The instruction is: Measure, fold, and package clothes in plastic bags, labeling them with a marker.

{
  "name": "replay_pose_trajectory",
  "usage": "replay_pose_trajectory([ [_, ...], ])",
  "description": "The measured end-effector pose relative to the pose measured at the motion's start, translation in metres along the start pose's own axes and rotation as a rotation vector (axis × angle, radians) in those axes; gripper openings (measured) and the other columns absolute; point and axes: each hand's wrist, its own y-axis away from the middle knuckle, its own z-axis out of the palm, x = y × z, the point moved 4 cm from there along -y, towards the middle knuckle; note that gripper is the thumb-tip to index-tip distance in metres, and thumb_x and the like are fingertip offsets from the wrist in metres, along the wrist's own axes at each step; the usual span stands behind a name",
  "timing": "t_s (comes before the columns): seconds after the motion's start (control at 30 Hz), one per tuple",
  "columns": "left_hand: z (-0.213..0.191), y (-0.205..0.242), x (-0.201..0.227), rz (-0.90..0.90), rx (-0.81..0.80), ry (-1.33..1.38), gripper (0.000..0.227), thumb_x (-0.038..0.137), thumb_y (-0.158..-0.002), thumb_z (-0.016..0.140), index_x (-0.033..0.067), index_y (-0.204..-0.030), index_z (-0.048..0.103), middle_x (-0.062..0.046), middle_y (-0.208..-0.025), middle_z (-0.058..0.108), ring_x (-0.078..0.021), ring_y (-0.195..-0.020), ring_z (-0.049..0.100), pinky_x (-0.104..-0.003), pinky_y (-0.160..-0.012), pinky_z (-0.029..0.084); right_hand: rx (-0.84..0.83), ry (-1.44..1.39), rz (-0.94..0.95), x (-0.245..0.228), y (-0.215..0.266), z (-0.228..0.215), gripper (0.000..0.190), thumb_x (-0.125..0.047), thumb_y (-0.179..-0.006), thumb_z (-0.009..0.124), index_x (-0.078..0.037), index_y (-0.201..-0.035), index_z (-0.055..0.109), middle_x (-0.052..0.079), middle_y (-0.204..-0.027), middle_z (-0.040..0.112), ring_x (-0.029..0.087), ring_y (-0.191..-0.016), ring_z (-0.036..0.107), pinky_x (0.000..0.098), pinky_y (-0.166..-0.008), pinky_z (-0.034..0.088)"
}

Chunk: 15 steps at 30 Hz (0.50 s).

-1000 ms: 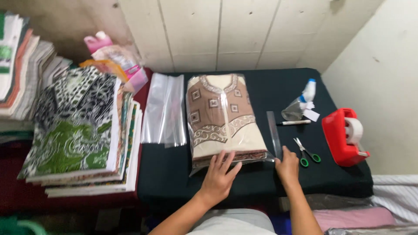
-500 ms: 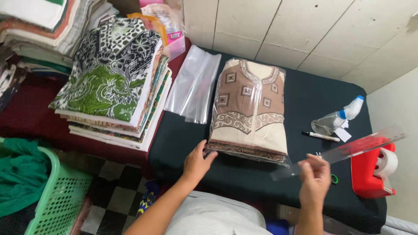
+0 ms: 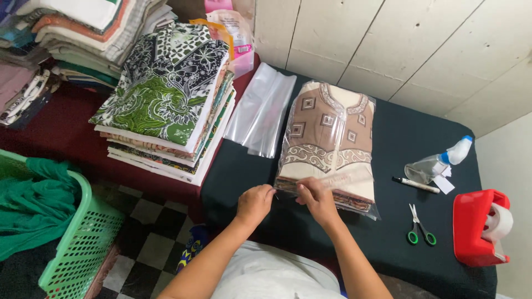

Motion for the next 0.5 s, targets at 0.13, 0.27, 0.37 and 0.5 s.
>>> replay_pose_trajectory([
  [0.13,0.0,0.005,0.001,0.081,0.054,0.003,0.017,0.021,-0.095,0.065,0.0091,-0.083,0.063,-0.01,-0.079,0.07,-0.0343,-0.079,0.069,-0.049,-0.067,0.055,0.045,0.034,0.044,-0.013,-0.012,0.003,0.013,-0.008,-0.098,0.065,0.0,-0.109,0.065,0.006,-0.08,0.068,0.011,-0.069,0.069,0.0255,-0.062,0.057],
  [0.27,-0.004,0.008,0.014,0.13,0.056,-0.047,0.019,0.02,-0.094,0.066,0.0085,-0.079,0.061,-0.01,-0.079,0.067,-0.0333,-0.08,0.067,-0.048,-0.066,0.055,0.002,0.012,0.014,-0.013,-0.019,0.007,0.015,-0.002,-0.094,0.065,0.0,-0.109,0.066,0.007,-0.088,0.069,0.013,-0.073,0.071,0.0263,-0.065,0.06],
  [0.37,0.003,0.012,0.02,0.174,0.058,-0.079,0.017,0.018,-0.093,0.065,0.008,-0.08,0.061,-0.01,-0.08,0.065,-0.0328,-0.081,0.065,-0.046,-0.065,0.055,-0.029,0.0,-0.021,-0.011,-0.024,0.012,0.014,0.001,-0.093,0.064,0.001,-0.107,0.066,0.007,-0.095,0.071,0.012,-0.08,0.071,0.0268,-0.068,0.062],
  [0.5,0.011,0.013,0.029,0.238,0.048,-0.051,0.003,0.01,-0.087,0.062,0.0083,-0.084,0.063,-0.009,-0.081,0.064,-0.0307,-0.081,0.064,-0.045,-0.064,0.055,-0.028,0.135,-0.124,-0.02,-0.031,0.008,0.008,0.001,-0.094,0.064,0.004,-0.101,0.066,0.006,-0.099,0.074,0.014,-0.085,0.074,0.0273,-0.07,0.06],
])
